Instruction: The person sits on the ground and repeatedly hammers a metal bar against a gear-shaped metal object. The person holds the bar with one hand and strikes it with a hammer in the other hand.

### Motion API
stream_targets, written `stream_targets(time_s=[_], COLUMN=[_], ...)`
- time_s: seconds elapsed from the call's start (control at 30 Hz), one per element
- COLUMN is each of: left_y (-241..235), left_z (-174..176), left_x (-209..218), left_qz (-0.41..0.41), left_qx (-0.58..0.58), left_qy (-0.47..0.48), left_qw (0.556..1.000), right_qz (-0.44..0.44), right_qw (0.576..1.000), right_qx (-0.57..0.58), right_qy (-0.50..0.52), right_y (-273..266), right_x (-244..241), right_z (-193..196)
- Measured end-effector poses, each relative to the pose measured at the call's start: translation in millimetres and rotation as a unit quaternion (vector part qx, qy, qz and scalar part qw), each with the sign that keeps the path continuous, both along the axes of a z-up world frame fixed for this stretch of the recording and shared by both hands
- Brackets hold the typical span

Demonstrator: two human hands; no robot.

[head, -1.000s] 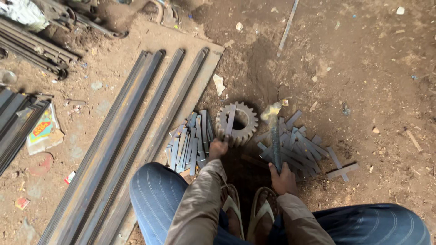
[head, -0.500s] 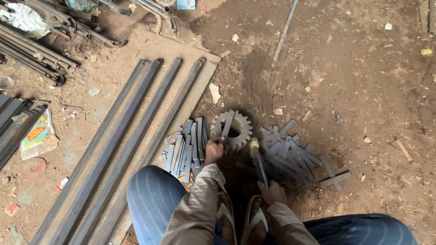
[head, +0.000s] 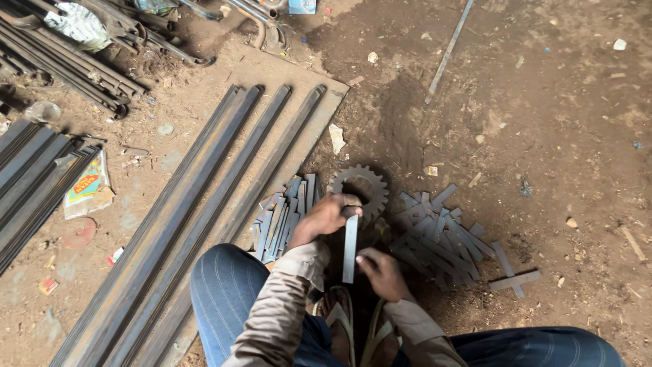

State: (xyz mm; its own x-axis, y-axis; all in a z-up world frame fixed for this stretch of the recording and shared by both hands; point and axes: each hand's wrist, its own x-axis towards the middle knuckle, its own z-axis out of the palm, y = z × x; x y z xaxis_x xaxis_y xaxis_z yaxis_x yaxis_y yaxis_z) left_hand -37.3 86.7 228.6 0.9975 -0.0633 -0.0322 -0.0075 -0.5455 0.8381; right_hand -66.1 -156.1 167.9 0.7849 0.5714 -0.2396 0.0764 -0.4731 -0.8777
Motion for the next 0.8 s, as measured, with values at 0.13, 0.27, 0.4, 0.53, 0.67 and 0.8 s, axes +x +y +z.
stream_targets(time_s=[0.13, 0.27, 0.4, 0.53, 0.67, 0.8], left_y=[-26, -39, -47, -60, -49, -23], left_z=[-36, -98, -142, -159, -178, -197], left_x=[7, 17, -1, -31, -18, 8], left_qz=[0.115, 0.256, 0.282, 0.267, 0.269, 0.368], left_qx=[-0.161, -0.134, -0.063, -0.431, -0.399, -0.372], left_qy=[0.106, -0.058, 0.145, 0.343, 0.18, 0.139], left_qw=[0.974, 0.956, 0.946, 0.791, 0.858, 0.84], right_qz=[-0.065, -0.206, -0.196, -0.222, -0.214, -0.3], right_qw=[0.99, 0.9, 0.961, 0.963, 0.957, 0.951], right_qx=[0.094, 0.221, 0.118, 0.07, 0.173, 0.061], right_qy=[0.081, 0.315, 0.156, 0.134, 0.093, 0.031], right_y=[5, 5, 11, 21, 46, 67], right_x=[-12, -9, 8, 34, 50, 41], right_z=[-31, -36, -44, -73, -115, -149])
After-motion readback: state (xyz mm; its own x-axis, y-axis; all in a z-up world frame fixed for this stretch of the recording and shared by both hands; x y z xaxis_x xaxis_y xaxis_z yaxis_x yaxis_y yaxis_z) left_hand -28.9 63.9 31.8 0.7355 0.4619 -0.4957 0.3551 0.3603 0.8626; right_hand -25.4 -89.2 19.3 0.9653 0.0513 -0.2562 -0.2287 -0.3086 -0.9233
